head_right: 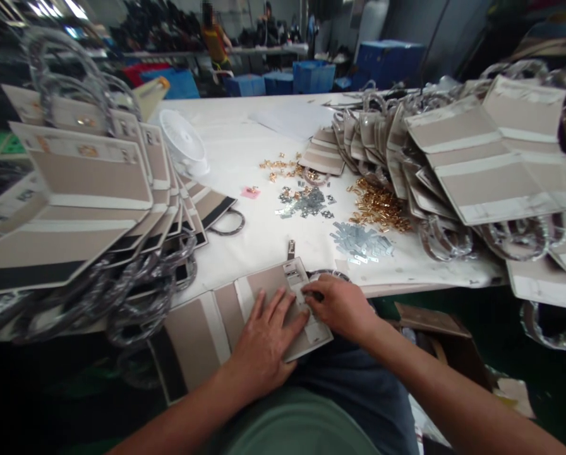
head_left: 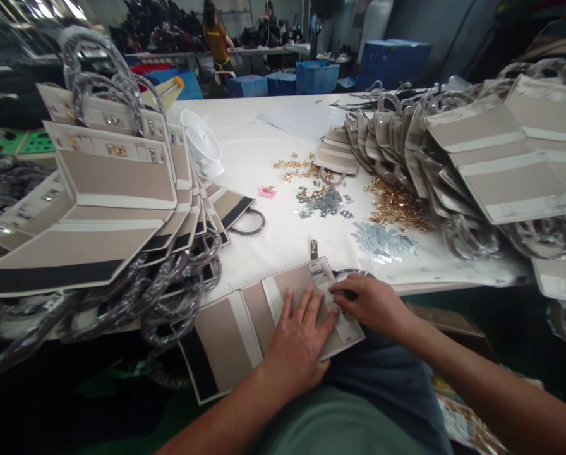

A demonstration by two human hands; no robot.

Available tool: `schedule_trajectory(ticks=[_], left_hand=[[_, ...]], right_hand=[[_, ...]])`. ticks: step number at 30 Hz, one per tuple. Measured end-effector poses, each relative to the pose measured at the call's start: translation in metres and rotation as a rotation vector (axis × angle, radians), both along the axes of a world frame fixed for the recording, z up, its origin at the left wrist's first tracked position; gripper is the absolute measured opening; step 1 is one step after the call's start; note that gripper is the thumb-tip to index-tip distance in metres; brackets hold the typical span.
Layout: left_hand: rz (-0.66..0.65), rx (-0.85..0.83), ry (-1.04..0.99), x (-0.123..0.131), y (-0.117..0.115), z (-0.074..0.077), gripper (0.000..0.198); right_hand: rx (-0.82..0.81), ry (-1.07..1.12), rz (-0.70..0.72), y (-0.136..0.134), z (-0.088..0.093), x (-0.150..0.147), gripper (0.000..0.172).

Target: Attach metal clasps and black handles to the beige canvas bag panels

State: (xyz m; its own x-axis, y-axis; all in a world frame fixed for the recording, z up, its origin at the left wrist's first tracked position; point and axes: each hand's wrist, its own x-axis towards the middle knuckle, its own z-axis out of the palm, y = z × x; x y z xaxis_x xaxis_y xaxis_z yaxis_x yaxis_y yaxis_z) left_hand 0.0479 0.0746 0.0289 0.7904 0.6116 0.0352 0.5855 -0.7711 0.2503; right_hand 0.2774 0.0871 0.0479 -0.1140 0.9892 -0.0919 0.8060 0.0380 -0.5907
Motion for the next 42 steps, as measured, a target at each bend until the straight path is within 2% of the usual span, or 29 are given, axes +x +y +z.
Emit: schedule_trajectory(ticks=[3,6,11,17,23,27,31,36,42], left_hand=[[0.001,-0.001,-0.019,-0.001,-0.001,-0.002,0.087],[0.013,-0.019,-0.014,0.000,0.000,-0.002,0.092],[0.015,-0.040,-0.008,0.003,0.003,-0.002,0.091],[-0.001,-0.045,0.000,0.003,0.003,-0.002,0.091],[-0.014,-0.005,-0.004,0.003,0.002,-0.003,0.090],[-0.033,0.010,0.014,0.003,0.003,-0.005,0.087],[-0.048,0.019,0.020,0.002,0.004,-0.006,0.081],[-0.046,-0.001,0.028,0.002,0.004,-0.004,0.078],[-0.035,0.005,0.030,-0.003,0.003,-0.001,0.080]], right_hand=[[-0.113,0.071,-0.061,0.010,-0.005,0.001,0.023],[-0.197,0.072,-0.074,0.015,-0.001,0.002,0.020],[-0.207,0.038,-0.062,0.022,0.003,0.002,0.007],[-0.252,0.115,-0.007,0.019,0.009,0.003,0.012],[-0.137,-0.014,-0.025,0.005,0.002,-0.004,0.016],[-0.008,-0.241,-0.042,-0.006,-0.003,-0.013,0.018],[0.076,-0.417,0.004,-0.014,-0.005,-0.019,0.023],[0.080,-0.360,0.073,-0.009,-0.008,-0.013,0.020],[0.025,-0.208,0.071,0.000,-0.017,-0.012,0.015]])
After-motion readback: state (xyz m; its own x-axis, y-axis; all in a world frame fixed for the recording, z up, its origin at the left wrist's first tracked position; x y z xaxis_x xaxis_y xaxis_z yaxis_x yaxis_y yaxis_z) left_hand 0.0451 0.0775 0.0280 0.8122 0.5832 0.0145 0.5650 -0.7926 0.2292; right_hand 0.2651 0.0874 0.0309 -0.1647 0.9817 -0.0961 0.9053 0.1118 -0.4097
